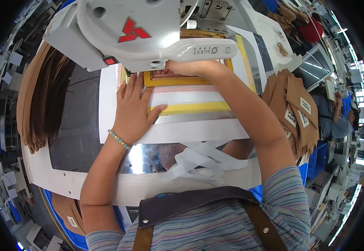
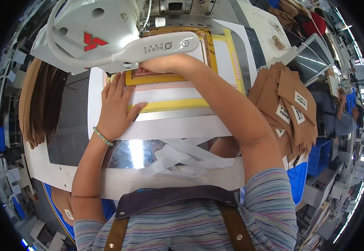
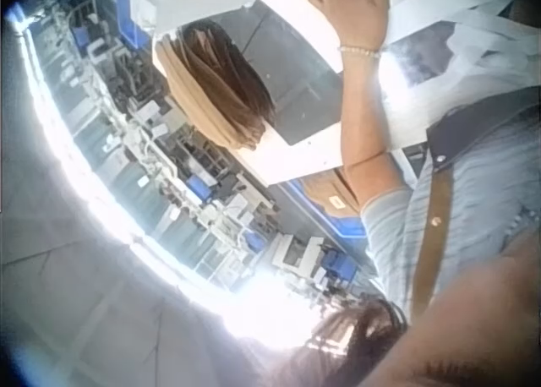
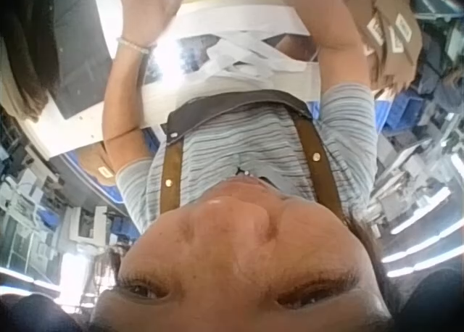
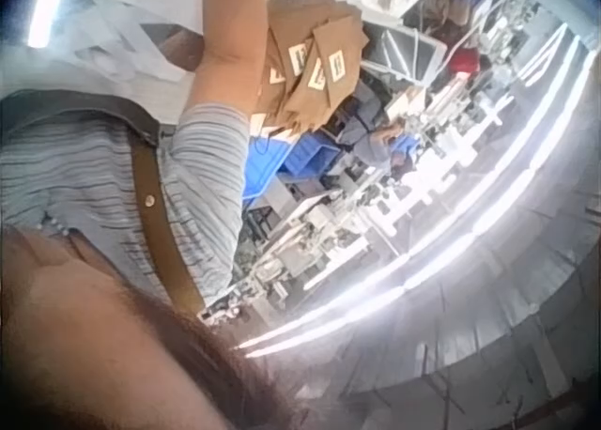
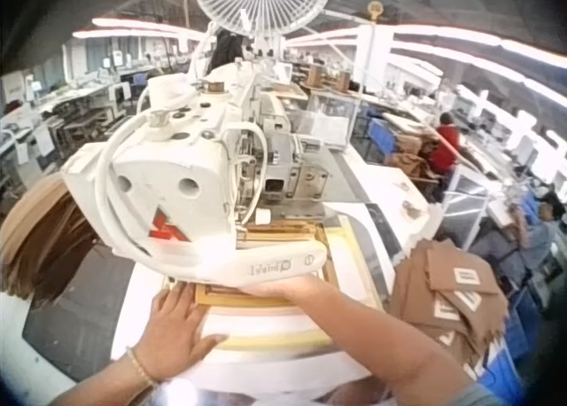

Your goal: The recorder places leather patches into a guide and uses an automated industrial sewing machine to stitch them onto leather components.

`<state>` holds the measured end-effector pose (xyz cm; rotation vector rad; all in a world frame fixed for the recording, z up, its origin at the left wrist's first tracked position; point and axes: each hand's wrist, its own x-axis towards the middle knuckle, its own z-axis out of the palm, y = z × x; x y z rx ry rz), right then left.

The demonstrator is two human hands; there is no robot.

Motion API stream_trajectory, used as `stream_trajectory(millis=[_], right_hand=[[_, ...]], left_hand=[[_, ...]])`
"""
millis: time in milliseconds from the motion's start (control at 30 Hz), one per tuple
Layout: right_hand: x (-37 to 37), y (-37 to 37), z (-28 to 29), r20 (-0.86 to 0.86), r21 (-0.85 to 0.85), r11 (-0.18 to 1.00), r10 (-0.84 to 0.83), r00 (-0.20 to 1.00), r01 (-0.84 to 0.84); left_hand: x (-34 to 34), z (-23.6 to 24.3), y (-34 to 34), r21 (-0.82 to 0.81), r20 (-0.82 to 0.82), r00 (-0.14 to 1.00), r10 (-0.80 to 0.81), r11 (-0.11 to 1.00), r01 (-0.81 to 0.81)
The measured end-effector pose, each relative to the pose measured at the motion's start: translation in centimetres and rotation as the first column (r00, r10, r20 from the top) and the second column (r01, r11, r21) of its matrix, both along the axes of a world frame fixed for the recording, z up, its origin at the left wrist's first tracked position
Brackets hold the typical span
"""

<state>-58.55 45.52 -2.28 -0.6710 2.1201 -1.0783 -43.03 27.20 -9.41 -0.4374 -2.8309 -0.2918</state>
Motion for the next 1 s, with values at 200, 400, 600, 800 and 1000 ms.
stream_trajectory(millis=[200,400,600,800,1000], right_hand=[[2.0,0.2,0.1,-0.152,0.082,0.997,0.029,0.988,-0.016],[4.4,9.8,-0.4,-0.484,-0.201,0.951,-0.306,0.82,0.236],[6.0,13.9,-3.6,-0.631,-0.343,0.906,-0.416,0.655,0.246],[4.4,14.0,-5.4,-0.548,-0.501,0.822,-0.545,0.634,0.273],[4.8,14.4,-4.6,-0.679,-0.437,0.857,-0.513,0.524,0.273]], left_hand=[[1.0,0.1,-0.8,0.023,0.053,0.998,0.032,0.999,-0.033],[1.2,3.6,-6.0,-0.108,-0.072,0.969,0.237,0.964,-0.244],[-1.9,10.1,-24.9,-0.138,-0.441,0.728,0.525,0.762,-0.633],[-2.0,9.4,-35.5,-0.365,-0.376,0.767,0.52,0.678,-0.638],[-6.5,8.9,-37.3,-0.271,-0.368,0.758,0.538,0.718,-0.641]])
